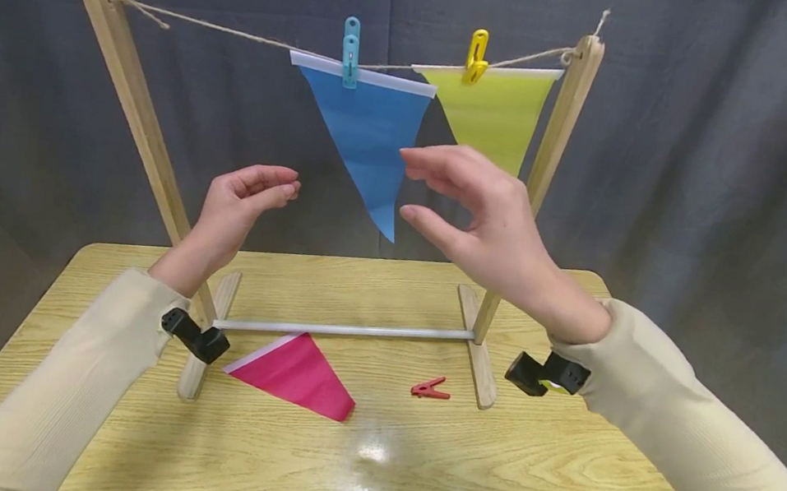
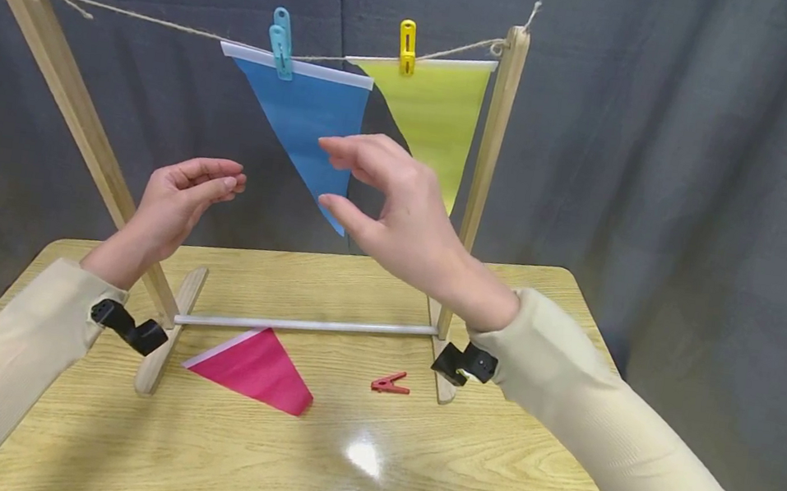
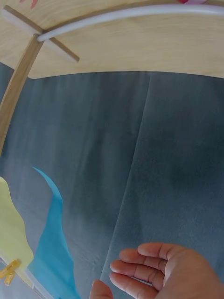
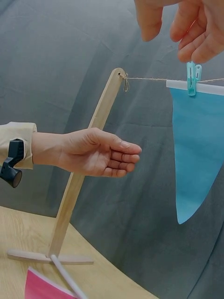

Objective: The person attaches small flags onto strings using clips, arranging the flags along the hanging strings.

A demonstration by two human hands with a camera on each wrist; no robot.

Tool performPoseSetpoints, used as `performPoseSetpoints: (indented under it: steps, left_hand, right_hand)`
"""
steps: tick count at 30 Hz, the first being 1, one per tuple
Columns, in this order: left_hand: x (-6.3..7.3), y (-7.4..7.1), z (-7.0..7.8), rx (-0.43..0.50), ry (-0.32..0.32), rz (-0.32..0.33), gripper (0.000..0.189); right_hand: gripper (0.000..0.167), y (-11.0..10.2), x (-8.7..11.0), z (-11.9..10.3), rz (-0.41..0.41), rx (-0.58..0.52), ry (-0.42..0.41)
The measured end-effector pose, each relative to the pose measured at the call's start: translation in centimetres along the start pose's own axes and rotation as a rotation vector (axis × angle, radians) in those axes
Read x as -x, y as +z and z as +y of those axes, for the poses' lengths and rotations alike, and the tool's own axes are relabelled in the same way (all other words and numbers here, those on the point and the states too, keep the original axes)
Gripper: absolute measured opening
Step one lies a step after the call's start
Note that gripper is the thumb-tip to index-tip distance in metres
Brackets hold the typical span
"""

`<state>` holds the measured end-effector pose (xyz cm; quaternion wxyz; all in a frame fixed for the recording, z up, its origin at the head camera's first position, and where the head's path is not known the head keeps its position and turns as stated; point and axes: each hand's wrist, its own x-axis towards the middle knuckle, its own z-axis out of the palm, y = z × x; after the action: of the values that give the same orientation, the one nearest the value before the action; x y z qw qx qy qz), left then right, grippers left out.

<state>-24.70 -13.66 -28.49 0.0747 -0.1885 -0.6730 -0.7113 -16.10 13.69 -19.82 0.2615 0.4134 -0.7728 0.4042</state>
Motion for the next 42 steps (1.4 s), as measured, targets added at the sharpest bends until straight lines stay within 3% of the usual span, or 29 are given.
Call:
performPoseSetpoints:
  steps: [12,17,20,25,35,42]
  left_hand:
    - [2.1,-0.7,-1.3,-0.049,-0.051,-0.044,0.014]
    - [3.0,-0.9,-2.1,-0.07,-0.076,-0.053,0.022]
    - [3.5,-1.0,-2.5,-0.066,-0.08,-0.052,0.028]
    - [4.3,-1.2,-3.4,-0.058,-0.089,-0.051,0.015]
    - [5.5,-1.5,-4.8,-0.008,-0.113,-0.031,0.017]
    - [6.3,-1.6,-6.0,-0.039,-0.146,-0.013,0.015]
  right_hand:
    - [0.041,0.1,1.6,0.8,0.011,-0.017,0.04]
    - [0.043,0.3,2.4,1.2,0.028,-0.06,0.08]
    - [0.043,0.4,3.0,1.4,0.035,-0.092,0.096]
    - [0.044,0.7,3.8,1.8,0.041,-0.116,0.107]
    - [0.043,1.3,5.6,2.3,0.051,-0.127,0.143]
    - [0.042,1.9,6.7,2.8,0.052,-0.165,0.191]
